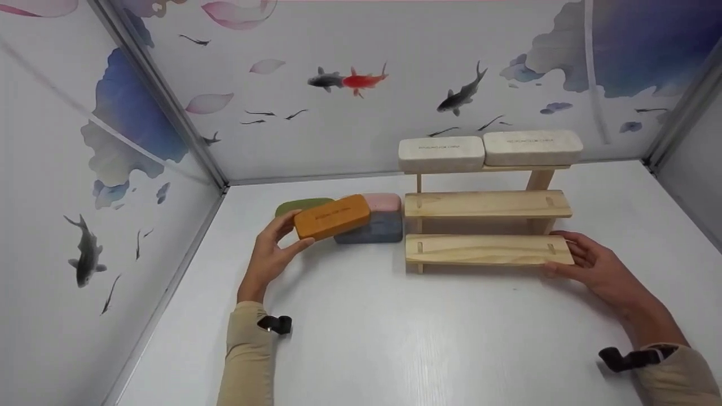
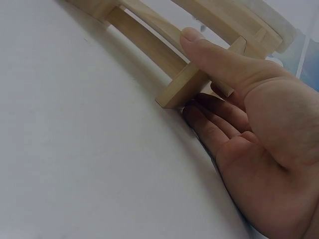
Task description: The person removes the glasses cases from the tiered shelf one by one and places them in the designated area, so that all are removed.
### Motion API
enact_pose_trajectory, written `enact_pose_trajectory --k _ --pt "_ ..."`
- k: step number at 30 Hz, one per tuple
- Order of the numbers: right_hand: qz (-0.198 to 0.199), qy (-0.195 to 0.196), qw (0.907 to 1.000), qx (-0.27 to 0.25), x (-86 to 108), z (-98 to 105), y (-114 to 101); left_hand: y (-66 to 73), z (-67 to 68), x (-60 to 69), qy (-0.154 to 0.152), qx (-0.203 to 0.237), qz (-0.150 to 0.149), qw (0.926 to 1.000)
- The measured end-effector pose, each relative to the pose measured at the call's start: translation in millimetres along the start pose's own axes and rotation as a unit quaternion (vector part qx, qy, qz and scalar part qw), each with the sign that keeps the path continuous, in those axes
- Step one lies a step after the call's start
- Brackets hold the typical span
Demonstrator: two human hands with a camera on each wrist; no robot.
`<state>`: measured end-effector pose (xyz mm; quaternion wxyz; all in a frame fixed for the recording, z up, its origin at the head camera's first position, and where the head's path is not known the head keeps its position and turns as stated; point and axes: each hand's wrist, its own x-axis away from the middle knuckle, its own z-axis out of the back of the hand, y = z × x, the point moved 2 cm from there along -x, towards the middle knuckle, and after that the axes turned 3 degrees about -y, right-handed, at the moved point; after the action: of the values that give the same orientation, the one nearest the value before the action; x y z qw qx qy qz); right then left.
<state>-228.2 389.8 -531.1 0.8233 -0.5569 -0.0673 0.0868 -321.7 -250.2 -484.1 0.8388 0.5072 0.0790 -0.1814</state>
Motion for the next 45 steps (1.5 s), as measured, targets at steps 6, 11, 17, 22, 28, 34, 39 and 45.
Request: enact_pose_trajectory --k 6,11,17,22,28,34,39,45 --pt "0.005 0.0 1.0 -0.002 -0.2 1 0 -4.7 7.6 4.1 -0.001 -0.009 0.007 0.9999" --pt "0.004 0.001 0.9999 -0.012 -0.1 -1 0 -6.6 18.0 9.0 0.007 -0.021 0.02 0.9996" --pt "0.0 0.001 0.9999 -0.011 0.6 -1 1 -12.7 35.3 14.9 0.025 -0.038 0.033 0.9984" --pt "0.001 0.001 1.0 -0.004 0.8 -1 1 -15.3 47.0 20.7 0.03 -0.047 0.05 0.9972" --pt "0.001 0.002 1.0 -0.007 0.9 -1 1 -24.6 53.1 26.3 0.027 -0.043 0.074 0.996" --pt "0.0 0.002 1.0 0.002 0.7 1 1 -35.0 58.8 32.2 0.038 -0.023 0.096 0.9944" --pt "0.004 -0.001 0.9999 -0.013 0.4 0 1 -41.1 64.1 36.5 0.021 -0.009 0.11 0.9936" --pt "0.002 0.001 0.9997 -0.023 -0.6 -1 2 -46.5 66.4 42.3 -0.014 0.008 0.125 0.992"
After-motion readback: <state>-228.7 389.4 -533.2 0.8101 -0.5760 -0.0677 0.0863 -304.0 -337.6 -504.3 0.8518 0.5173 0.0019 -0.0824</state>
